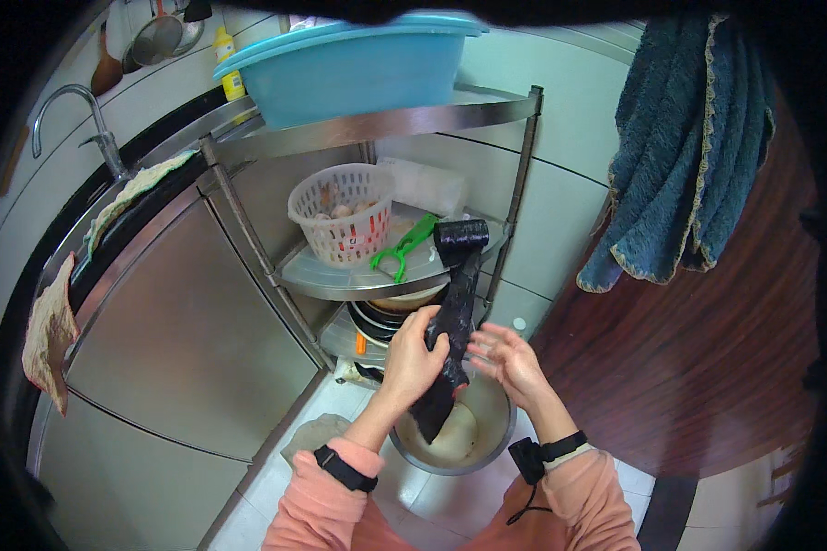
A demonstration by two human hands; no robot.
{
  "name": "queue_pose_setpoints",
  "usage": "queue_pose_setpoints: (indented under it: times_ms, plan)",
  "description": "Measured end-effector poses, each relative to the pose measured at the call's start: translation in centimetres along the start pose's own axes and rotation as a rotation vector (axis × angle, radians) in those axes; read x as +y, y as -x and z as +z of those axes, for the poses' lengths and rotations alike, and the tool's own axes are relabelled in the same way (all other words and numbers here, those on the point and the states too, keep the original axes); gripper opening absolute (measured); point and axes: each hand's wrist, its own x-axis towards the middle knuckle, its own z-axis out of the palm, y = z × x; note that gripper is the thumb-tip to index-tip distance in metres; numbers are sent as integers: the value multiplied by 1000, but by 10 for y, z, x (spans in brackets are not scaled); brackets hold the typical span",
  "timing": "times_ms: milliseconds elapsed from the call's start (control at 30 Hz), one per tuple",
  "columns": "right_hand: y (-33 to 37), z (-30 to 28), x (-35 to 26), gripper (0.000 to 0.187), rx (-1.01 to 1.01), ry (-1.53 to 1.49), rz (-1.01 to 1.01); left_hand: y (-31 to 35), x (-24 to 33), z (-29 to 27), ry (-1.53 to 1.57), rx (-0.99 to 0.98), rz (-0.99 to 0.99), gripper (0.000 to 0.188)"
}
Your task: The person washes a cloth under running water in a double-basin sink, then sits on the floor to line a trash bin with a black plastic bag. They later return to the sink to rinse a small metal strainer and wash their hands.
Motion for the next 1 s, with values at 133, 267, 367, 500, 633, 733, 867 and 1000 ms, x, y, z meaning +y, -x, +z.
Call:
queue_pose_setpoints:
  times_ms: [133,267,367,500,633,733,867,1000]
  plan:
    - [-26,17,-26,38,177,106,-170,13,36,8,-427,-93,228,45]
    - [-52,22,-41,33,95,399,-171,32,66,38,-436,-333,157,51]
    - [-57,10,-46,28,74,385,-92,41,58,45,-134,-292,182,41]
    - [-56,-3,-47,27,46,264,-40,13,17,37,252,-26,-234,25]
    - [-56,0,-50,25,32,305,-20,-40,-14,39,485,80,-448,35]
    - [-54,4,-55,23,14,360,7,-56,-20,44,991,-143,-665,30]
    - [-53,3,-63,24,60,439,7,-60,-18,57,1135,-71,-589,18]
    - [-59,-1,-67,21,138,545,19,-57,-16,70,914,70,-567,29]
